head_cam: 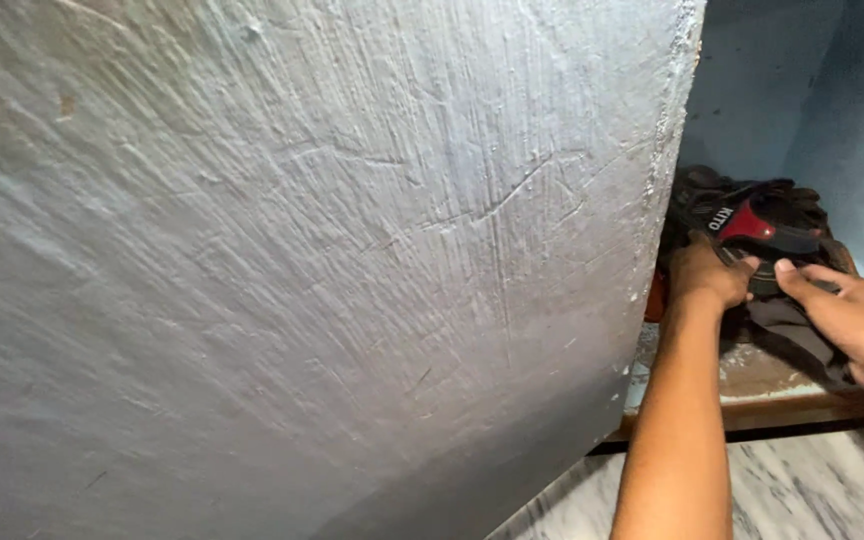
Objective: Organizing and cleaning shoes in a shoe cabinet.
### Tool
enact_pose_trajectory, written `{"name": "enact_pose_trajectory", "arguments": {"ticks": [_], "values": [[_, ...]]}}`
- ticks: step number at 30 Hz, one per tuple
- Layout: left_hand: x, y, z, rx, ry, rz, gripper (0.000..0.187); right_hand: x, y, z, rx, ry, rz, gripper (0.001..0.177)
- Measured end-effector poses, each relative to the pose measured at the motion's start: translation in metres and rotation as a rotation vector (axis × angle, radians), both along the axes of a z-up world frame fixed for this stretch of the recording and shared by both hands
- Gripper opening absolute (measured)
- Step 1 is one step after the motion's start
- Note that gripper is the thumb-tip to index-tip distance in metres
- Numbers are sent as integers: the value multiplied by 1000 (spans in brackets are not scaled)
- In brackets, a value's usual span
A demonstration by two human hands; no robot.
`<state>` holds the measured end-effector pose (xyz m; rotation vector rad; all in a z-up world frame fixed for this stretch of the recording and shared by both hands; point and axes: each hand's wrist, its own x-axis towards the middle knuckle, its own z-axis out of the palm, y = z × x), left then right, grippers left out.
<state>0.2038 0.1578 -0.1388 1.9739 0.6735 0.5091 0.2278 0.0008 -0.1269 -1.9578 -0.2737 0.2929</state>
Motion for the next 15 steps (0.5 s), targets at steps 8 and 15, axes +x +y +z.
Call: {"name": "enact_pose_trajectory", "arguments": {"ticks": [8, 15], "values": [[-60, -42, 56, -169, 34, 145, 50, 8, 0, -13, -242, -204, 80, 58], [-90, -58, 75, -150, -240, 241, 52, 18, -7, -25, -189, -426, 44, 72]]}}
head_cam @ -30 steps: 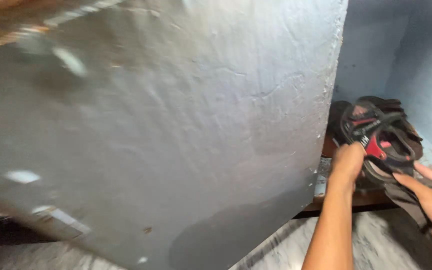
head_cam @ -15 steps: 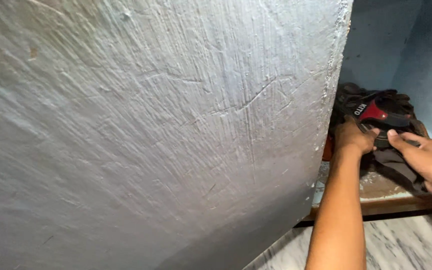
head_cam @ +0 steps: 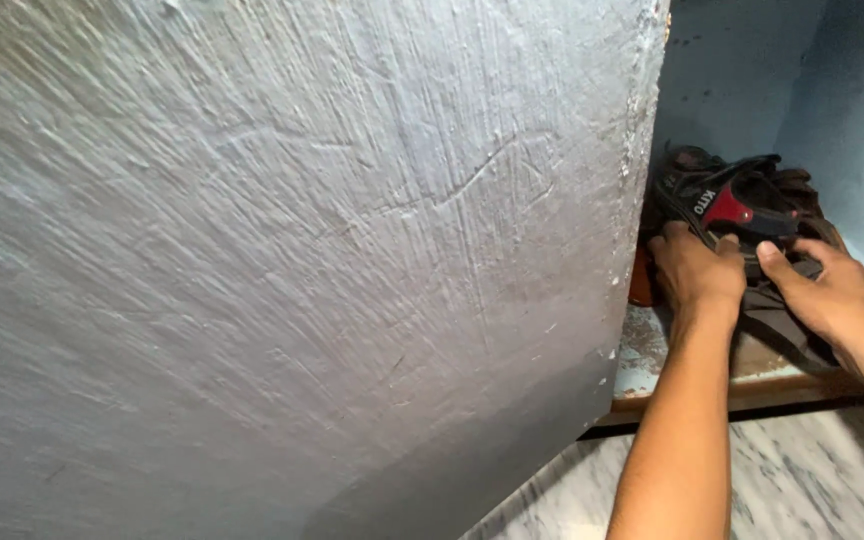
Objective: Organizing and cleaning shoes in a shoe cabinet.
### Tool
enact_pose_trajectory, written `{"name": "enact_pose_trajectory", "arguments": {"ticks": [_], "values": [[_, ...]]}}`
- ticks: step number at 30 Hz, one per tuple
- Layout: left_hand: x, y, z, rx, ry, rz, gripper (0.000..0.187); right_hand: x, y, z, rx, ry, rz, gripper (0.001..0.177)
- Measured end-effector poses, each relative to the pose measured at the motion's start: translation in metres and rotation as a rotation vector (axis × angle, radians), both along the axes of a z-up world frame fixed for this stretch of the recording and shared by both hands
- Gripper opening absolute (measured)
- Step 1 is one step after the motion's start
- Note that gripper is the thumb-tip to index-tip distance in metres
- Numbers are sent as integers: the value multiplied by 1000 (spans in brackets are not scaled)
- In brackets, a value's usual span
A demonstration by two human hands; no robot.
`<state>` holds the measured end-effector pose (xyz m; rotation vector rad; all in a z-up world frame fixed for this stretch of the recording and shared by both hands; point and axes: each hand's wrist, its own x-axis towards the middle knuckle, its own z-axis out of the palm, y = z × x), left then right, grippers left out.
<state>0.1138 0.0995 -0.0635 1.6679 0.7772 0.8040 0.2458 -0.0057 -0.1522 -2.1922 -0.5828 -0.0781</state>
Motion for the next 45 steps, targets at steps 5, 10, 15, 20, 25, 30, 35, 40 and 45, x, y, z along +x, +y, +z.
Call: {"name": "enact_pose_trajectory", "arguments": {"ticks": [5, 10, 15, 20, 25, 30, 35, 40, 45], "values": [[2, -6, -4, 47, 10, 57, 56, -14, 1, 20, -142, 1, -88, 75], [-11, -13, 13, 53, 11, 2, 47, -19, -6, 37, -185, 23, -96, 72], [-13, -18, 15, 55, 1, -18, 39, -16, -19, 40, -198, -74, -68, 63], [-7, -31, 10, 203, 9, -54, 35, -34, -34, 57, -122, -104, -97, 49], [-20, -48, 31, 270, 63, -144, 31, -60, -48, 88, -119, -229, -50, 42], [-22, -78, 38, 402, 61, -327, 41, -70, -75, 90, -196, -431, 66, 50], [-34, -104, 49, 348, 172, -348, 32, -120, -104, 122, -249, -344, 29, 54], [-32, -144, 48, 346, 189, -433, 31, -138, -149, 130, -329, -266, -60, 54], [-23, -191, 45, 341, 261, -547, 35, -121, -205, 110, -360, -328, -127, 52]]}}
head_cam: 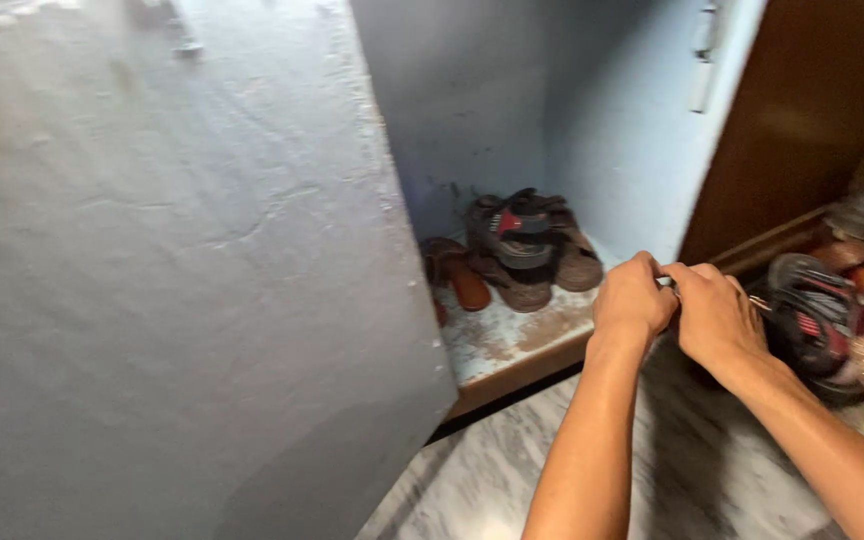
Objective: Organizing and cleaning shoes in a shoe cabinet.
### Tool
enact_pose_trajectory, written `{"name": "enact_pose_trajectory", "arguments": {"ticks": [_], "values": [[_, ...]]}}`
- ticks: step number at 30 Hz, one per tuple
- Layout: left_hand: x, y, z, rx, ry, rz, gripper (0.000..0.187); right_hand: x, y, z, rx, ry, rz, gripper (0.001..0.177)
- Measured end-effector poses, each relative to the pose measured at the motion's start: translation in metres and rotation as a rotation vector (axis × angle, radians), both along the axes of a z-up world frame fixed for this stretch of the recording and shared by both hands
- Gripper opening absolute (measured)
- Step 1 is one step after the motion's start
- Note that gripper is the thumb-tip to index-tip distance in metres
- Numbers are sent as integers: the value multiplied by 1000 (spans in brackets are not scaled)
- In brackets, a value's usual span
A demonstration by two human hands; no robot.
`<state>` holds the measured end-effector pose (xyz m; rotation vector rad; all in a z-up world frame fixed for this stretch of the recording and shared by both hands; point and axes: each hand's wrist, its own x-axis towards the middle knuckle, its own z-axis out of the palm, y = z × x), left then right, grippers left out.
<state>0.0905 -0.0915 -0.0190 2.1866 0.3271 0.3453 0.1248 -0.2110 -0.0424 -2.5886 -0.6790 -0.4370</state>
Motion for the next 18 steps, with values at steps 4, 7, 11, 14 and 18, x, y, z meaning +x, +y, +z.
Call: {"name": "enact_pose_trajectory", "arguments": {"ticks": [4, 7, 11, 14, 18], "values": [[21, -45, -15, 40, -64, -63, 31, -8, -41, 13, -11, 15, -79, 46], [25, -72, -17, -9, -53, -106, 33, -8, -70, 14, -32, 71, -147, 41], [40, -116, -21, -11, -38, -156, 33, 14, -115, -8, -28, -9, -161, 42], [51, -144, -31, -24, -20, -168, 32, 22, -143, -16, -12, -62, -168, 45], [59, -174, -36, -62, -4, -242, 33, 20, -167, -6, -102, 79, -300, 25]]}}
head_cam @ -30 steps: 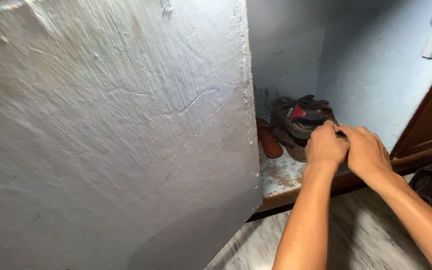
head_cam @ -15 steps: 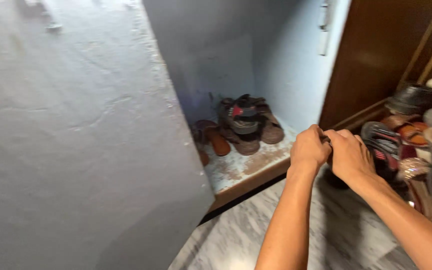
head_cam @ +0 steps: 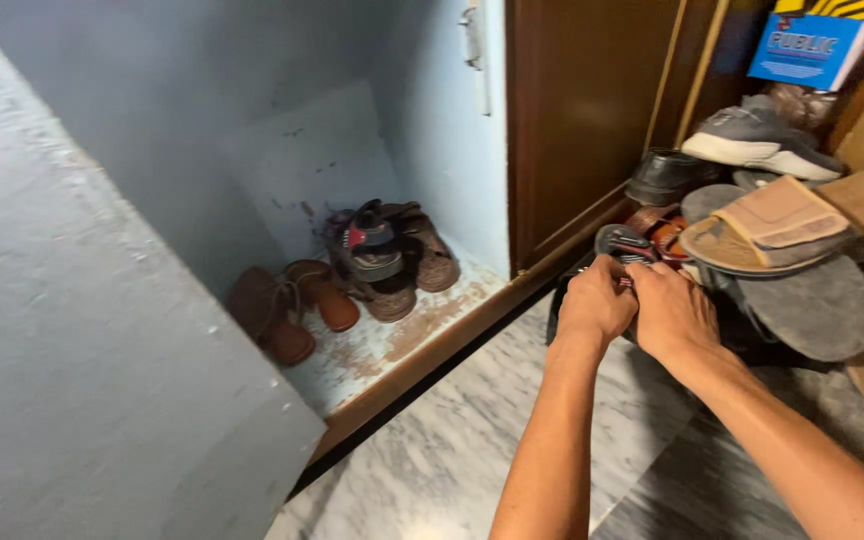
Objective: Organizing and cleaning shoes in a shoe cabinet.
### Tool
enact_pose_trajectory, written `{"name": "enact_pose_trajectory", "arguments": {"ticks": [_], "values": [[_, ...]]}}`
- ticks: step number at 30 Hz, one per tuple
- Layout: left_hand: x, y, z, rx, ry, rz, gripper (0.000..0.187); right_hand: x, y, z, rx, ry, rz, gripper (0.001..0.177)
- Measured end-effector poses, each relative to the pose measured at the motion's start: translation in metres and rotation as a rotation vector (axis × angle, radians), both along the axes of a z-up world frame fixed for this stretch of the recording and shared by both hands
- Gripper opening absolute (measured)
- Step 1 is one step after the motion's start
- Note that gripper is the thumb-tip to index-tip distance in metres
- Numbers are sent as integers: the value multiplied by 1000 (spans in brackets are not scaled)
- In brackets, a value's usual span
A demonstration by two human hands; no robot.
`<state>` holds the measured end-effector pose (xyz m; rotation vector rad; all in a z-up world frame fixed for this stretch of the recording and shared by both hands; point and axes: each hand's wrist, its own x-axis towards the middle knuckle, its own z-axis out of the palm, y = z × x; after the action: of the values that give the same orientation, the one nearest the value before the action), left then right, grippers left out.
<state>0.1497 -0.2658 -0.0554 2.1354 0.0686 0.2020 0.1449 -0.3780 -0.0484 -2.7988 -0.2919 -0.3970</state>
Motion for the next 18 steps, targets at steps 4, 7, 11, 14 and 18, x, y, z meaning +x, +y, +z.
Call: {"name": "enact_pose_trajectory", "arguments": {"ticks": [4, 7, 11, 14, 18], "values": [[16, -23, -24, -50, 24, -70, 36, 11, -25, -13, -7, 115, -69, 22], [23, -28, -46, -42, 102, -145, 53, 27, -39, -34, -46, 93, -18, 32], [31, -29, -79, 36, 102, -194, 73, 46, -54, -79, -226, 393, -42, 56], [23, -29, -79, 87, 83, -243, 77, 47, -60, -101, -247, 384, -69, 40], [16, -27, -86, 21, 99, -257, 77, 17, -37, -66, -133, 331, -107, 80]]}}
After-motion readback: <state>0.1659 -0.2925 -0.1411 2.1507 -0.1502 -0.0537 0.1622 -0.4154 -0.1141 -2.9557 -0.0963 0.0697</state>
